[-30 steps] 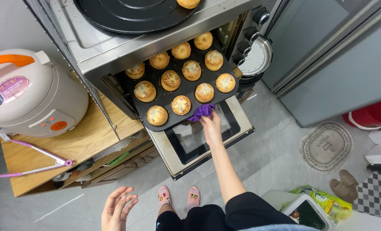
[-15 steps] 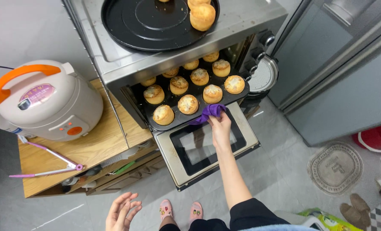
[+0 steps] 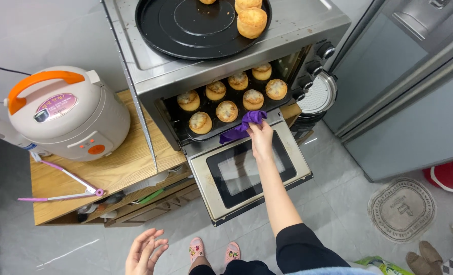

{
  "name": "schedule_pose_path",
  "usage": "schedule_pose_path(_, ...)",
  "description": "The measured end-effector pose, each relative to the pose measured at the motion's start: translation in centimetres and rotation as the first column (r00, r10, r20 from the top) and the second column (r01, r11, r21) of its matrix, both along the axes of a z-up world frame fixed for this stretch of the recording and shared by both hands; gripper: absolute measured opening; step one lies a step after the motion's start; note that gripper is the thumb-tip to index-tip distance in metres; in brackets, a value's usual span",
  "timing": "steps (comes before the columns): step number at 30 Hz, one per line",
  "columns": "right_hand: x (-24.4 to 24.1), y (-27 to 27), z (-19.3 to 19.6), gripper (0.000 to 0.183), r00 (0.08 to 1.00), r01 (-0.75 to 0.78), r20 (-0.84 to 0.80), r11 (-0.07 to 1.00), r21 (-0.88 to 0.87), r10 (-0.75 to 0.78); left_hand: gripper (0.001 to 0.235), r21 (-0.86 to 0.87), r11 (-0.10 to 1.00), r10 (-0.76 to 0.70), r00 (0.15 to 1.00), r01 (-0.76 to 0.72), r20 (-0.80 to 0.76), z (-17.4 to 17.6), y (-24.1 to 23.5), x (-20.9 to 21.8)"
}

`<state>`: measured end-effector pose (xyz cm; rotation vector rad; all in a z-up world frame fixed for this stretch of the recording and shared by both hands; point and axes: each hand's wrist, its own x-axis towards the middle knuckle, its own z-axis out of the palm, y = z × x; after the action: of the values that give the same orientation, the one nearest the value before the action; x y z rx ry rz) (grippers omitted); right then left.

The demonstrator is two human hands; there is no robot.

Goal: The person takes a muffin tray of baked pastries out of the oven using a purple cloth and sets it aside. They then move to the sink counter and use a knife to scoop seeds and pulp out of cut pumpkin pieces, working on one piece at a time over the sink.

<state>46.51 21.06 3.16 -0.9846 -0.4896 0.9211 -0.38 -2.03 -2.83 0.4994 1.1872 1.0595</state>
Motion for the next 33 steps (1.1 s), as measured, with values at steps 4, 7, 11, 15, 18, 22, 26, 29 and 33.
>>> schedule_pose_path(4,0.0,-0.1,-0.1,0.021,1.000,-0.024,0.001,1.000,-0.019,0.024,0.038,-0.023,1.000,0.020,1.000,-0.021,-0.014,0.5,-0.4,0.0)
schedule_pose_path(7,0.0,0.1,-0.2,0.021,0.999,-0.020,-0.034,1.000,0.022,0.020,0.038,-0.001,1.000,0.021,1.000,-0.021,-0.018,1.7,-0.5,0.1)
schedule_pose_path(11,-0.3,0.6,1.3,0.020,0.999,-0.022,-0.035,0.999,0.023,0.023,0.038,-0.009,1.000,0.004,1.000,-0.004,-0.008,2.6,-0.3,0.7)
schedule_pose_path(15,-0.7,2.0,3.0,0.020,0.999,-0.027,-0.042,0.998,0.050,0.029,0.038,0.010,1.000,-0.006,1.000,0.006,0.009,4.6,-0.1,1.6)
schedule_pose_path(18,-0.6,3.9,3.2,0.020,0.997,-0.026,-0.071,0.994,0.104,0.034,0.036,-0.034,0.999,-0.001,0.999,0.000,-0.032,5.3,-0.1,1.8)
schedule_pose_path(22,-0.5,6.2,2.5,0.019,0.999,-0.006,-0.050,0.997,0.078,0.010,0.036,-0.062,0.998,0.014,0.999,-0.016,-0.043,4.6,-0.6,1.1)
schedule_pose_path(26,-0.3,7.7,0.2,0.015,1.000,0.019,-0.019,0.998,-0.059,-0.021,0.037,-0.049,0.998,0.028,0.999,-0.029,-0.026,2.2,-1.1,-0.4)
schedule_pose_path(29,-0.3,7.8,-0.4,0.014,0.999,0.044,0.002,0.994,-0.104,-0.044,0.038,-0.030,0.999,0.037,0.999,-0.037,-0.003,0.8,-1.3,-1.4)
schedule_pose_path(33,0.3,7.8,-1.2,0.015,0.999,0.036,0.045,0.994,-0.107,-0.031,0.039,0.001,0.999,0.044,0.999,-0.044,-0.002,0.6,-1.6,-1.7)
